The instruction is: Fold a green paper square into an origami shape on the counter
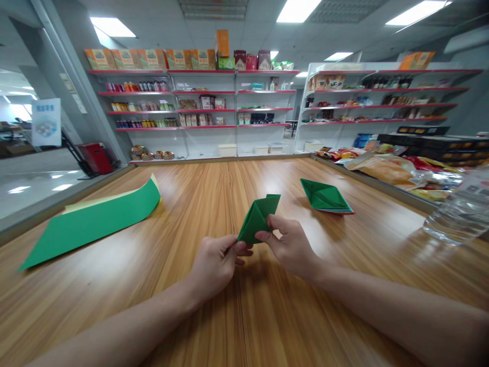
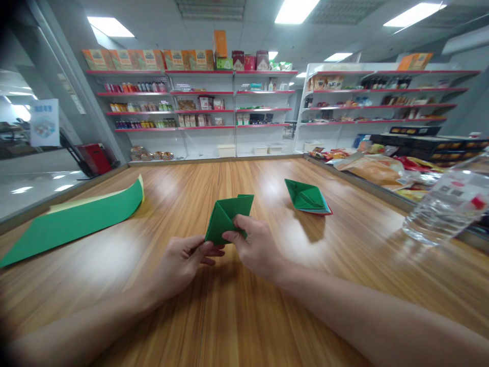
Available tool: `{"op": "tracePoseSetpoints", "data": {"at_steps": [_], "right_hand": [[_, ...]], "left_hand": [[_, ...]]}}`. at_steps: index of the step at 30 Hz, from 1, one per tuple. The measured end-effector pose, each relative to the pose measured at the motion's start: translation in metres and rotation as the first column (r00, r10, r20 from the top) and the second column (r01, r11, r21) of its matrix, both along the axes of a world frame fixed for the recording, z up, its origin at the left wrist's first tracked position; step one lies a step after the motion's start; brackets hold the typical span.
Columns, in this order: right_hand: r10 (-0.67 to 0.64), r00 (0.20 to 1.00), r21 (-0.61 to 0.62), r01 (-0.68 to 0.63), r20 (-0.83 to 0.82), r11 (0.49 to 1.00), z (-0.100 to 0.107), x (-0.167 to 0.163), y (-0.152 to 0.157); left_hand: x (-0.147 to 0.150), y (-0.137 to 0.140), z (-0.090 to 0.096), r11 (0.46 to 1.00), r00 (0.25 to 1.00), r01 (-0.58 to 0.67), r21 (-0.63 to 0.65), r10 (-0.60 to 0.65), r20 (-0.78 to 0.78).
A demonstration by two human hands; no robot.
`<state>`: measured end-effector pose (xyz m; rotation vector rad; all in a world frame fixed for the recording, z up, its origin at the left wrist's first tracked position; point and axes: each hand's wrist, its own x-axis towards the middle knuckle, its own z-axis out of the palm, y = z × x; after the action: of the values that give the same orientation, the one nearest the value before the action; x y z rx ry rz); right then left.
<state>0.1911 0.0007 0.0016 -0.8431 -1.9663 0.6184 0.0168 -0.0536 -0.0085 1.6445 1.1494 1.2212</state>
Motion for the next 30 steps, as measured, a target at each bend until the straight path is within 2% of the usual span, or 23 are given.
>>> {"op": "tracePoseSetpoints", "data": {"at_steps": [2, 4, 6, 8, 11, 13, 14, 17, 20, 25, 30], "right_hand": [[-0.001, 1.0, 0.082, 0.001, -0.007, 0.997, 0.003, 0.0, -0.001], [-0.027, 0.999, 0.096, 0.03, -0.027, 0.995, 0.005, -0.002, -0.001], [-0.033, 0.999, 0.001, 0.033, -0.031, 0.999, 0.005, -0.004, -0.001], [0.04, 0.998, -0.178, -0.049, -0.053, 0.983, 0.003, -0.006, -0.001], [0.151, 0.97, -0.399, -0.218, -0.191, 0.891, 0.0, -0.008, 0.0], [0.144, 0.95, -0.451, -0.262, -0.278, 0.853, 0.0, -0.008, 0.002], [0.127, 0.946, -0.457, -0.259, -0.299, 0.851, 0.0, -0.008, 0.003], [0.093, 0.951, -0.41, -0.214, -0.295, 0.887, 0.0, -0.006, 0.006], [0.089, 0.955, -0.332, -0.184, -0.283, 0.925, 0.0, -0.006, 0.006], [0.085, 0.972, -0.241, -0.138, -0.219, 0.961, 0.001, -0.006, 0.001], [0.063, 0.992, -0.133, -0.078, -0.112, 0.988, 0.001, -0.002, -0.001]], "left_hand": [[-0.001, 0.0, 0.0, 1.0, 1.0, -0.015, 0.016, 0.015, -0.024], [-0.003, 0.002, 0.0, 0.994, 0.995, -0.085, 0.066, 0.088, -0.042], [-0.006, 0.004, 0.0, 0.98, 0.984, -0.153, 0.126, 0.163, -0.07], [-0.008, 0.005, 0.0, 0.973, 0.977, -0.177, 0.15, 0.192, -0.091], [-0.008, 0.007, -0.002, 0.984, 0.988, -0.138, 0.113, 0.145, -0.057], [-0.006, 0.007, -0.003, 0.995, 0.996, -0.085, 0.046, 0.084, 0.012], [-0.004, 0.007, -0.002, 0.998, 0.996, -0.064, -0.001, 0.064, 0.064], [0.001, 0.008, 0.0, 0.99, 0.972, -0.038, -0.134, 0.067, 0.226], [0.003, 0.007, 0.004, 0.981, 0.943, -0.014, -0.193, 0.077, 0.323], [0.002, 0.01, 0.007, 0.95, 0.864, 0.179, -0.255, -0.027, 0.503], [-0.002, 0.012, 0.005, 0.915, 0.836, 0.264, -0.305, -0.06, 0.545]]}}
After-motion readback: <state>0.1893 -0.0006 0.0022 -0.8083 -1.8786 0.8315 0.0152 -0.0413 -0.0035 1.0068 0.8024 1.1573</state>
